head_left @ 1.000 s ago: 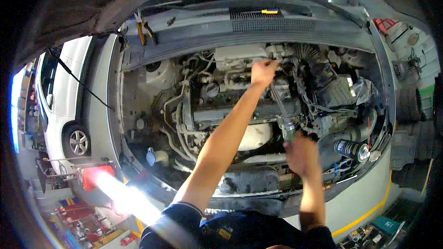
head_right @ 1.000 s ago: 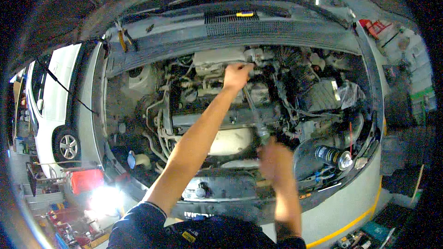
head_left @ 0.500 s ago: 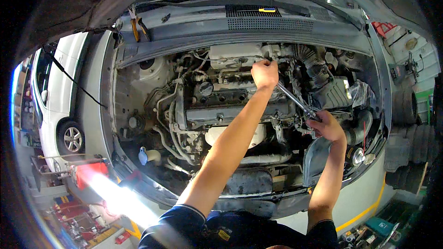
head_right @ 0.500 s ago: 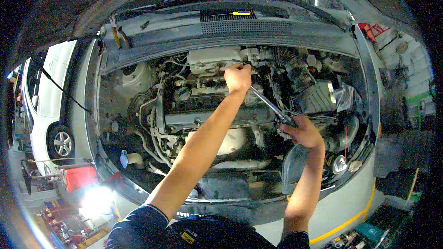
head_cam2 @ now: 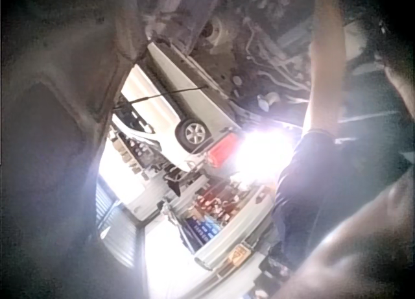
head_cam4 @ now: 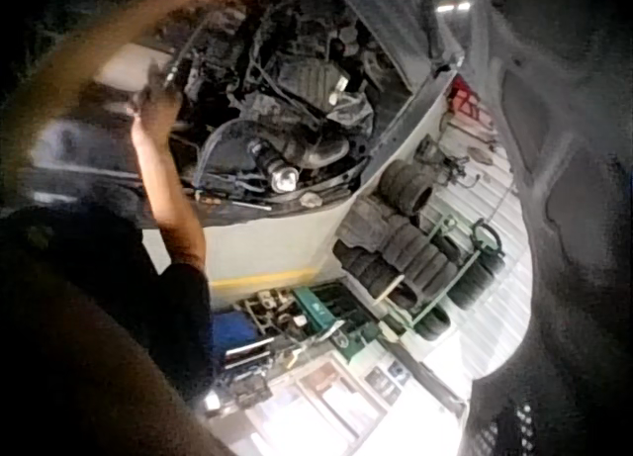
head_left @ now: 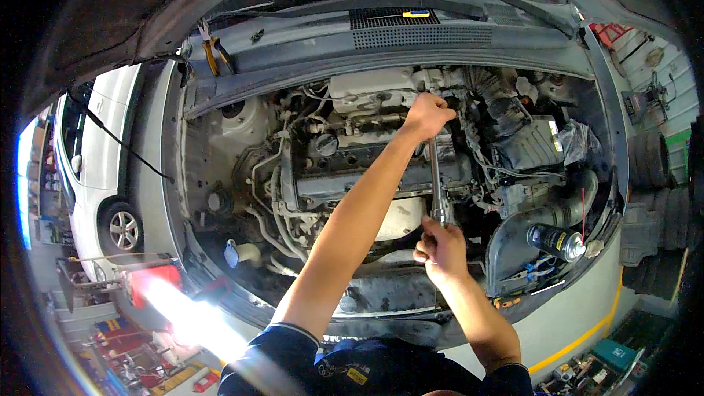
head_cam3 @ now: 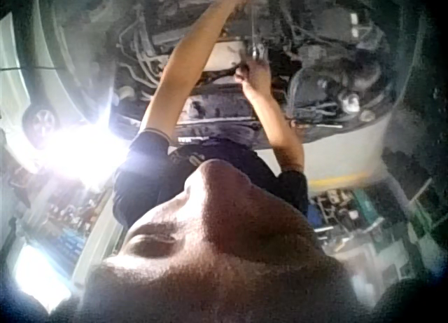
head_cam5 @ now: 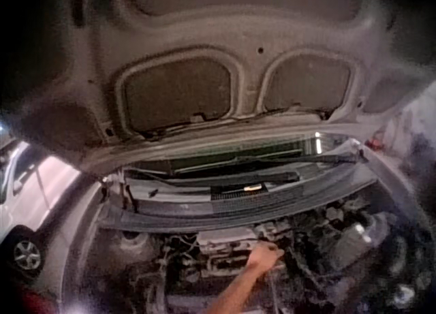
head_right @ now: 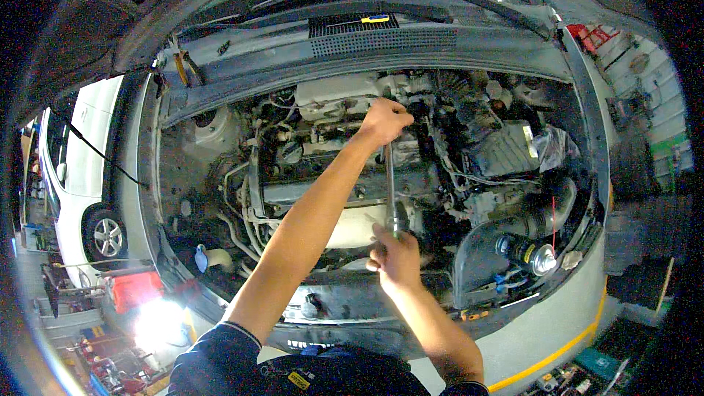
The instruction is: The person removes spark plugs from a car engine using a ratchet and spark plug socket, then installs new spark plugs into the engine. The person handles the spark plugs and tools directly, working within the engine bay.
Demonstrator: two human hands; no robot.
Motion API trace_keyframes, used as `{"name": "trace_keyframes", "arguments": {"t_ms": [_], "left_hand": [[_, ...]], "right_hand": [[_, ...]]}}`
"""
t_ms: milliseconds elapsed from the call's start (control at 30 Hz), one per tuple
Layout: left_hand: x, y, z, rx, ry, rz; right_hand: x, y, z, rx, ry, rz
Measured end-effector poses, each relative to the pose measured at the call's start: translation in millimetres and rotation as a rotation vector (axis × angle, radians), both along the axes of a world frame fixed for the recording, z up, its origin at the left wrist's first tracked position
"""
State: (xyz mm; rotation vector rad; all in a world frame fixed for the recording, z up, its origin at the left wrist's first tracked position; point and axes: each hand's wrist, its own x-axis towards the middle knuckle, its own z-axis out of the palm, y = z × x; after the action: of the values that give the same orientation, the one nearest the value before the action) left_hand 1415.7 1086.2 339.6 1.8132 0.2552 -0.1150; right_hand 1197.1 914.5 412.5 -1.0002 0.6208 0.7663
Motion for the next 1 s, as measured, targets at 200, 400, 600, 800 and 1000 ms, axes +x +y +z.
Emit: {"name": "trace_keyframes", "arguments": {"t_ms": [200,400,600,800,1000], "left_hand": [[4.0,7.2,1.9,0.004,0.027,-0.138],[3.9,11.7,5.2,-0.007,-0.017,-0.242],[2.0,9.9,10.6,0.033,-0.048,-0.326],[5.5,14.4,9.1,0.055,-0.057,-0.422],[5.5,17.6,9.4,0.062,-0.068,-0.464]], "right_hand": [[-17.9,47.2,2.2,0.114,0.063,-0.083],[-27.9,78.2,-5.5,0.188,0.124,-0.136],[-36.3,98.1,-14.8,0.316,0.159,-0.161],[-36.0,117.6,-23.6,0.391,0.211,-0.228],[-33.0,132.8,-13.2,0.409,0.184,-0.176]]}}
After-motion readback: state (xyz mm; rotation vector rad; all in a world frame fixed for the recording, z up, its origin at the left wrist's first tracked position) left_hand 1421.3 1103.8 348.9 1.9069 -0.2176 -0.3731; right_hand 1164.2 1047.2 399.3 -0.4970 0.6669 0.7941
